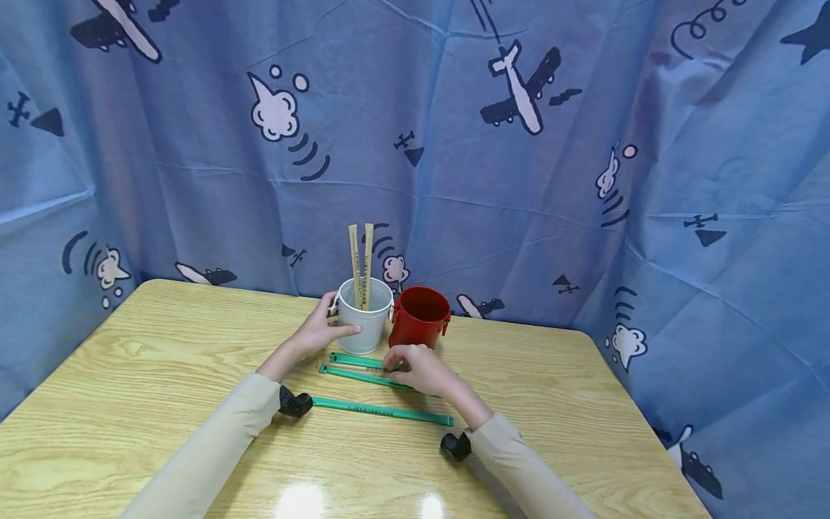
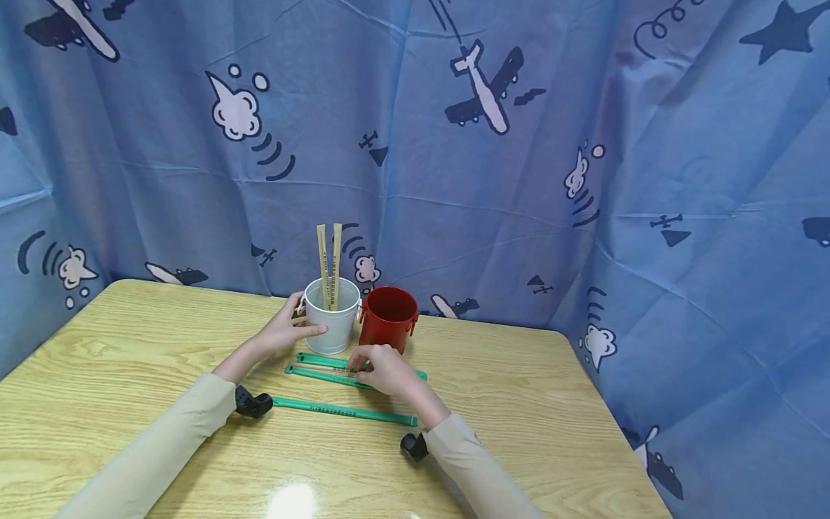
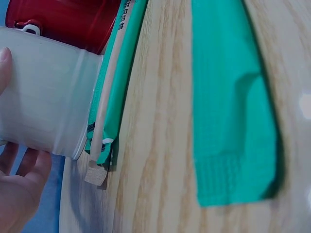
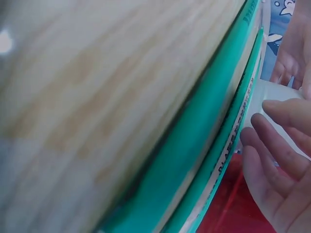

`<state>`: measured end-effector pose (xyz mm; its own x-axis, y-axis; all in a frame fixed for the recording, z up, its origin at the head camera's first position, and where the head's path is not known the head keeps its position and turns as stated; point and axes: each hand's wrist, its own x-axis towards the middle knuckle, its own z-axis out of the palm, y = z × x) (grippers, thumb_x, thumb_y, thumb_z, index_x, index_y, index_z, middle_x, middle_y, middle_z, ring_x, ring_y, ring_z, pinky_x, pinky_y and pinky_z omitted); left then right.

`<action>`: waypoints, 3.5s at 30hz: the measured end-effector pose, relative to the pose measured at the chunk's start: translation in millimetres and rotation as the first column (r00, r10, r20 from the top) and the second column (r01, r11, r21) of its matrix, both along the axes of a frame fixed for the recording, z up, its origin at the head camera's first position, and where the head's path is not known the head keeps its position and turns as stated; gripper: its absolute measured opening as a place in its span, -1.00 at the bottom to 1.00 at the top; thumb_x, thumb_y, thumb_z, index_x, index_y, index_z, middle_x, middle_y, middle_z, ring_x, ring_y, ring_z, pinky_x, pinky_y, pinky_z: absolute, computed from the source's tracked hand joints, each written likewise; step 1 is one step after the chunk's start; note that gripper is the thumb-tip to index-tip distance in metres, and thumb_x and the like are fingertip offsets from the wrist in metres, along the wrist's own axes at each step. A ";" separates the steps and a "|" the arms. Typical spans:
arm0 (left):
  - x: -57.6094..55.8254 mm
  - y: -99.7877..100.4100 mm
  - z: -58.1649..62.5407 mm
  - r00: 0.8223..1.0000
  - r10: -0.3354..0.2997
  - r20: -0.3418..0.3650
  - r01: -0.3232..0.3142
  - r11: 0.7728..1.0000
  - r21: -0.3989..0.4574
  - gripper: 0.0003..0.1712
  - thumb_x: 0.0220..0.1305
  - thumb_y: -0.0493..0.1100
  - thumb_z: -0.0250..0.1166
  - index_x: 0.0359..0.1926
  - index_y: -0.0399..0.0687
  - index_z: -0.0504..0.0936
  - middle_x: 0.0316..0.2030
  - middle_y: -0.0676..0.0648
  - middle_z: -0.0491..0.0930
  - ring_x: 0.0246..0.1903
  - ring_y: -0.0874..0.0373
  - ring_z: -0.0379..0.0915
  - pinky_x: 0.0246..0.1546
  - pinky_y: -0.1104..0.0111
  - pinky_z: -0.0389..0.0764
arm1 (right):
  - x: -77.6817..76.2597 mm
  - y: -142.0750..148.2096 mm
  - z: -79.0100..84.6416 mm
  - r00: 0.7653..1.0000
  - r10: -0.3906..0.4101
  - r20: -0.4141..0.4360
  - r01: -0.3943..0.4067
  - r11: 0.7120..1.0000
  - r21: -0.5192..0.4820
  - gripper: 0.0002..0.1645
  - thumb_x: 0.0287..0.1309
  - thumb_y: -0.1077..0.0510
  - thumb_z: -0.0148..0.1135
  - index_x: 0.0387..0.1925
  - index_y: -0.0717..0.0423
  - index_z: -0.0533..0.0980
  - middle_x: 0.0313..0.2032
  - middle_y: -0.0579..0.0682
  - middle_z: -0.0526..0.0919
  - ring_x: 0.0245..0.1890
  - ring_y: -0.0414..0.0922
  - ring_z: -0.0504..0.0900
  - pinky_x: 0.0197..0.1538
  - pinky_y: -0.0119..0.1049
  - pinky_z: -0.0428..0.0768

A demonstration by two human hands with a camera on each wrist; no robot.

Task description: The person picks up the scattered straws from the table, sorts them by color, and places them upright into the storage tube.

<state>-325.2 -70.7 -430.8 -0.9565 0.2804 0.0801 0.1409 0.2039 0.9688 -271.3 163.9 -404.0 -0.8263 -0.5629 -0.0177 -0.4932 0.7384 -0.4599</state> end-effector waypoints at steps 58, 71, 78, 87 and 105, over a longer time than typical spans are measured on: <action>0.5 3.7 -2.8 1.000 -0.010 -0.006 0.010 0.999 0.037 -0.02 0.17 -0.26 0.37 0.44 -0.17 -0.06 0.43 -0.33 0.00 0.39 -0.32 0.04 0.39 -0.04 0.21 | 8.9 4.0 17.7 0.986 -0.041 -0.158 0.041 0.999 -0.009 -0.81 -0.02 0.29 0.38 -0.33 0.02 0.58 -0.48 -0.13 0.57 -0.45 -0.22 0.47 -0.35 -0.48 0.52; -3.1 0.8 -2.3 1.000 -0.017 -0.011 0.018 0.999 0.036 -0.04 0.19 -0.25 0.35 0.44 -0.11 -0.06 0.44 -0.31 -0.01 0.38 -0.31 0.08 0.36 -0.04 0.26 | 3.6 0.2 38.7 0.976 -0.129 -0.173 0.083 0.964 -0.253 -0.79 0.03 0.32 0.33 -0.26 0.06 0.58 -0.40 -0.08 0.65 -0.43 -0.24 0.55 -0.30 -0.45 0.61; -1.3 0.2 -1.0 1.000 -0.013 -0.015 0.013 1.000 0.019 -0.04 0.20 -0.24 0.34 0.44 -0.13 -0.08 0.43 -0.32 0.00 0.39 -0.31 0.03 0.38 -0.02 0.24 | 2.7 -5.9 50.9 0.964 -0.173 -0.200 0.085 0.918 -0.387 -0.81 0.07 0.31 0.31 -0.23 0.07 0.58 -0.35 -0.04 0.66 -0.36 -0.19 0.60 -0.28 -0.41 0.65; 0.4 -0.8 -1.1 1.000 -0.017 0.003 0.017 0.999 0.034 -0.03 0.21 -0.25 0.33 0.45 -0.12 -0.10 0.45 -0.32 -0.06 0.40 -0.34 -0.01 0.38 -0.06 0.21 | -1.9 -13.7 65.5 0.963 -0.184 -0.197 0.070 0.875 -0.479 -0.74 0.11 0.29 0.31 -0.12 0.12 0.56 -0.33 0.05 0.66 -0.34 -0.12 0.65 -0.30 -0.41 0.67; -0.1 -0.1 2.6 1.000 -0.020 -0.011 0.021 0.999 0.025 -0.03 0.22 -0.23 0.33 0.45 -0.13 -0.10 0.45 -0.32 -0.04 0.41 -0.32 -0.02 0.39 -0.06 0.20 | -9.0 -33.8 89.8 0.918 -0.301 -0.259 0.054 0.741 -0.669 -0.68 0.17 0.26 0.29 -0.02 0.14 0.54 -0.25 0.14 0.69 -0.26 -0.03 0.67 -0.18 -0.21 0.70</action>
<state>-325.3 -70.8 -428.1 -0.9497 0.2976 0.0978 0.1553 0.1761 0.9720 -280.2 130.2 -314.3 -0.7956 -0.1795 0.5787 -0.5939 0.4197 -0.6864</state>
